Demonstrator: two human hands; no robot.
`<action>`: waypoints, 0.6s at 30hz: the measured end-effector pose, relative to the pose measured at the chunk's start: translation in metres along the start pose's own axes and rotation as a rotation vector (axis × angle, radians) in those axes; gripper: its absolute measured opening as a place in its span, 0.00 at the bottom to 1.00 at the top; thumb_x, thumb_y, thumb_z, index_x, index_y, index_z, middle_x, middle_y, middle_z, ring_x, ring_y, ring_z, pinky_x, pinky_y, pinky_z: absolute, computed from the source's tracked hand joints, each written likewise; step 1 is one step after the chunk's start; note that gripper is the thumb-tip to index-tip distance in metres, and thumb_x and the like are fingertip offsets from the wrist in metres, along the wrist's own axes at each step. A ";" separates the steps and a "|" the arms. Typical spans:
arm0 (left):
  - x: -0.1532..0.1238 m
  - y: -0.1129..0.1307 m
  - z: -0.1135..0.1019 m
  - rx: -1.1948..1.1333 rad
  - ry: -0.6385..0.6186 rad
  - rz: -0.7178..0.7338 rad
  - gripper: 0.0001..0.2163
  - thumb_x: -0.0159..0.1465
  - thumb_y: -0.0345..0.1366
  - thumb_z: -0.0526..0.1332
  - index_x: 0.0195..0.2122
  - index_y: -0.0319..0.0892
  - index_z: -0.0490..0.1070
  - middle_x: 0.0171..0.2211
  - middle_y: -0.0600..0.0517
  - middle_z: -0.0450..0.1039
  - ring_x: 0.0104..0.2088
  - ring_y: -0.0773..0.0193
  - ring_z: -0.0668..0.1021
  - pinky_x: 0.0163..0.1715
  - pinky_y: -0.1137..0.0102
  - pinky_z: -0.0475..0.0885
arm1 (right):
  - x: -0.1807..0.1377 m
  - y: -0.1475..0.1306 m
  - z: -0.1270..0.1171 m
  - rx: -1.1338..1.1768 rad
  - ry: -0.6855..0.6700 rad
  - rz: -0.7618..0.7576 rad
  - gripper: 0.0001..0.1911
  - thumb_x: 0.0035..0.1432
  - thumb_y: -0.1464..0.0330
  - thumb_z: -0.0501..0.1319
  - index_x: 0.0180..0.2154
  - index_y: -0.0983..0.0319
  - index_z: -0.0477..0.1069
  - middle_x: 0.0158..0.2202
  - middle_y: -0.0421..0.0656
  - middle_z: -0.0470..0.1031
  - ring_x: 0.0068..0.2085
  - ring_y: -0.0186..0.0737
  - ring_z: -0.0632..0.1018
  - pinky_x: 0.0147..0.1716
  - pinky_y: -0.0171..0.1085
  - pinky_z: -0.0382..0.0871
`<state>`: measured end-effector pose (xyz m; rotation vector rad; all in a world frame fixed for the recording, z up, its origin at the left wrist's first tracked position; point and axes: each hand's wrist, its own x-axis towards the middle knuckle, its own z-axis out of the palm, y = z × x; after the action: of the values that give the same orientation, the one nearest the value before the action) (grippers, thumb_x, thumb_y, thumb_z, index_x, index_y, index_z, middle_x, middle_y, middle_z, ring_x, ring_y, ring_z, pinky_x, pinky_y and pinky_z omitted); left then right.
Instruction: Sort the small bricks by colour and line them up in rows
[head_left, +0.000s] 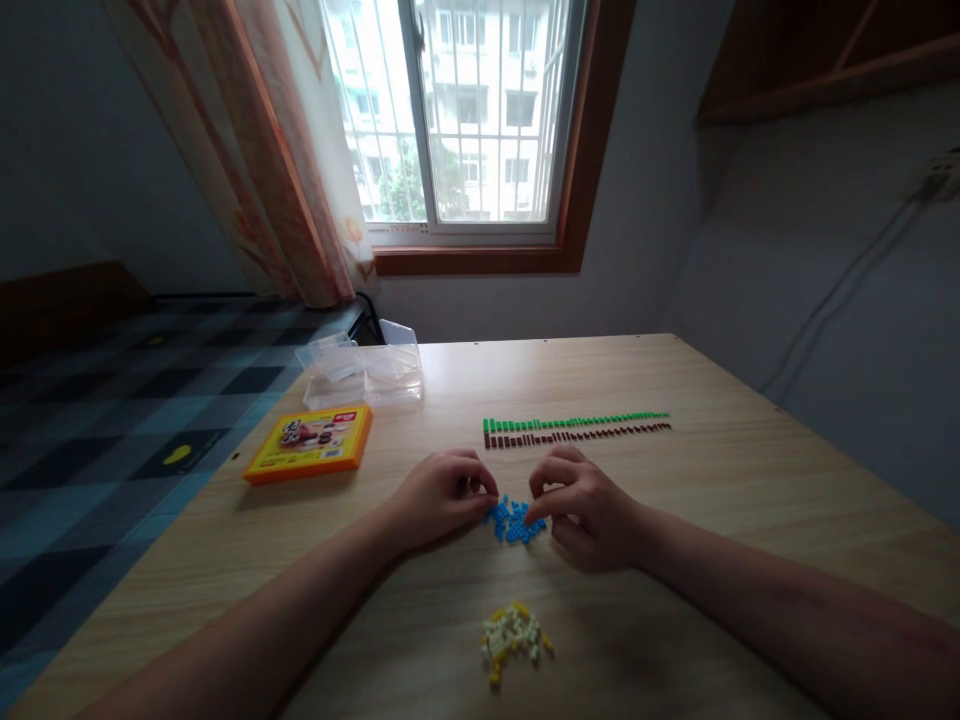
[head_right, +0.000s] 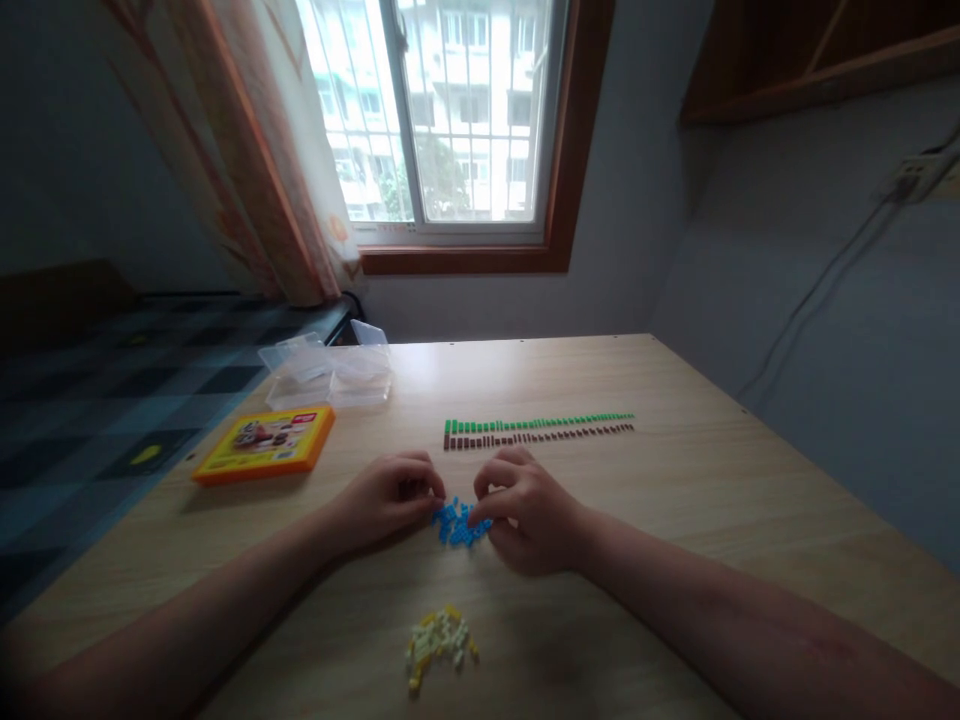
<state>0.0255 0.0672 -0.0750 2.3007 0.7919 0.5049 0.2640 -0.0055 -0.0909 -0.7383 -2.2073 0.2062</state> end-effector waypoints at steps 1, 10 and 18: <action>0.000 0.001 0.000 0.013 -0.006 0.001 0.04 0.59 0.34 0.64 0.31 0.42 0.79 0.29 0.53 0.71 0.30 0.66 0.71 0.31 0.72 0.65 | 0.000 -0.001 0.000 -0.001 -0.017 -0.008 0.17 0.47 0.78 0.55 0.33 0.58 0.78 0.33 0.42 0.72 0.37 0.41 0.69 0.42 0.45 0.63; 0.001 -0.001 0.003 0.073 0.014 0.000 0.04 0.57 0.33 0.65 0.30 0.43 0.79 0.28 0.53 0.72 0.30 0.66 0.72 0.31 0.73 0.66 | -0.001 -0.005 -0.001 -0.038 -0.068 -0.040 0.15 0.47 0.77 0.55 0.30 0.57 0.78 0.35 0.42 0.73 0.38 0.41 0.70 0.43 0.46 0.63; 0.002 0.000 0.004 0.105 0.095 -0.028 0.05 0.56 0.29 0.61 0.31 0.42 0.77 0.26 0.54 0.73 0.28 0.67 0.71 0.30 0.73 0.66 | -0.002 -0.004 0.001 -0.059 -0.089 -0.038 0.18 0.45 0.77 0.55 0.36 0.57 0.78 0.37 0.42 0.73 0.38 0.41 0.70 0.43 0.45 0.63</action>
<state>0.0296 0.0669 -0.0780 2.3718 0.9157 0.5765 0.2627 -0.0095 -0.0914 -0.7314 -2.3184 0.1581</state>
